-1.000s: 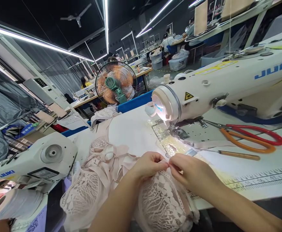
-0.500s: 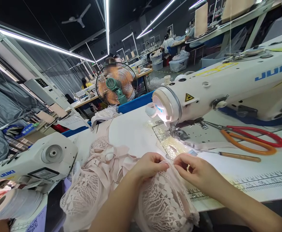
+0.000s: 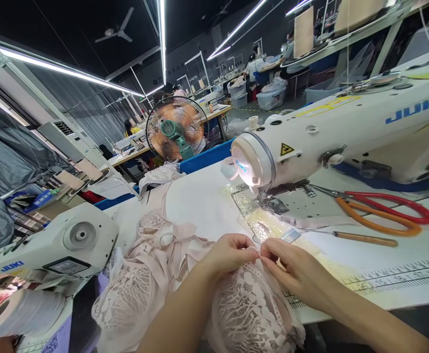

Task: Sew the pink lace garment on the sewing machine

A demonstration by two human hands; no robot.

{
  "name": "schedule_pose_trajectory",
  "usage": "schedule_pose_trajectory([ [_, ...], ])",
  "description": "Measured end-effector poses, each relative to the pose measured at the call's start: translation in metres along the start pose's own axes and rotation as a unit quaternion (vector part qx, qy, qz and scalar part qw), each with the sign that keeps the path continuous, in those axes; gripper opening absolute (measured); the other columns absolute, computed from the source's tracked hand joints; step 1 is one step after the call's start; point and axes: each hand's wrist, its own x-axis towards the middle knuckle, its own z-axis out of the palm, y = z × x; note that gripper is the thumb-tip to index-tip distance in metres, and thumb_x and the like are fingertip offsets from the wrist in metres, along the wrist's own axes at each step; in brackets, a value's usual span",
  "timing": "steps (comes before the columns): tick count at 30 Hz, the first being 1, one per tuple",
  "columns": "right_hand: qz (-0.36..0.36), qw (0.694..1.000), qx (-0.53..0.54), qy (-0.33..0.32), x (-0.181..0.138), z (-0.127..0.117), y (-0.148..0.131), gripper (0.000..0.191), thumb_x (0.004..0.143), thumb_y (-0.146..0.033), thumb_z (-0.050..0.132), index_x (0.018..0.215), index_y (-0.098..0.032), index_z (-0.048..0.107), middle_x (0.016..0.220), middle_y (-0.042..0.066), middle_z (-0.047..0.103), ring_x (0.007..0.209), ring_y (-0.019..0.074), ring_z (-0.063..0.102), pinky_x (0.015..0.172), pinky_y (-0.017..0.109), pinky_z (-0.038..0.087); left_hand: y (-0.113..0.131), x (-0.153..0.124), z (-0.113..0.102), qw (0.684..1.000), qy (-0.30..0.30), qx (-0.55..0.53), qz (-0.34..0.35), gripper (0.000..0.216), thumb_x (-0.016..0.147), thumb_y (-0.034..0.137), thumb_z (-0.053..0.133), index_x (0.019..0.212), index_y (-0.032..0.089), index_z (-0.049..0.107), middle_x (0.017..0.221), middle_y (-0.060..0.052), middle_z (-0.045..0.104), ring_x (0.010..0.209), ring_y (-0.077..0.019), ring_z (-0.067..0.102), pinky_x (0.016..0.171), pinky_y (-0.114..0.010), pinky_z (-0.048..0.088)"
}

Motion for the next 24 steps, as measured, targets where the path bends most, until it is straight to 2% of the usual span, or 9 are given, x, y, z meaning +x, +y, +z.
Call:
schedule_pose_trajectory([
  [5, -0.001, 1.0, 0.014, -0.002, -0.004, -0.003, -0.002, 0.021, 0.09, -0.028, 0.033, 0.07, -0.022, 0.038, 0.066, 0.0, 0.047, 0.055, 0.0156, 0.042, 0.049, 0.027, 0.033, 0.0, 0.002, -0.001, 1.0, 0.019, -0.004, 0.024, 0.016, 0.06, 0.026, 0.064, 0.063, 0.015, 0.054, 0.055, 0.004, 0.043, 0.053, -0.0074, 0.039, 0.051, -0.021, 0.029],
  [11, 0.074, 0.996, 0.046, -0.013, 0.002, -0.007, -0.004, 0.021, 0.085, -0.033, 0.035, 0.071, -0.022, 0.046, 0.067, 0.001, 0.051, 0.058, 0.0168, 0.048, 0.05, 0.028, 0.036, 0.0, 0.001, 0.0, 1.0, 0.002, -0.013, 0.021, 0.015, 0.063, 0.026, 0.064, 0.067, 0.014, 0.055, 0.057, 0.003, 0.047, 0.053, -0.0075, 0.039, 0.051, -0.021, 0.028],
  [15, 0.092, 0.995, 0.032, -0.019, 0.007, -0.004, -0.003, 0.02, 0.081, -0.032, 0.037, 0.069, -0.022, 0.049, 0.066, 0.001, 0.052, 0.058, 0.0174, 0.05, 0.051, 0.028, 0.037, 0.002, 0.001, 0.004, 0.999, 0.011, -0.008, 0.033, 0.013, 0.061, 0.021, 0.062, 0.067, 0.014, 0.055, 0.058, 0.003, 0.048, 0.054, -0.0073, 0.039, 0.052, -0.021, 0.027],
  [24, 0.123, 0.992, 0.009, 0.01, 0.013, 0.001, -0.003, 0.015, 0.07, -0.031, 0.04, 0.058, -0.022, 0.037, 0.057, -0.001, 0.047, 0.053, 0.0161, 0.042, 0.048, 0.026, 0.027, 0.004, 0.0, 0.007, 0.998, 0.012, 0.02, 0.065, 0.012, 0.059, 0.022, 0.059, 0.064, 0.014, 0.052, 0.058, 0.003, 0.045, 0.055, -0.0078, 0.037, 0.053, -0.023, 0.025],
])
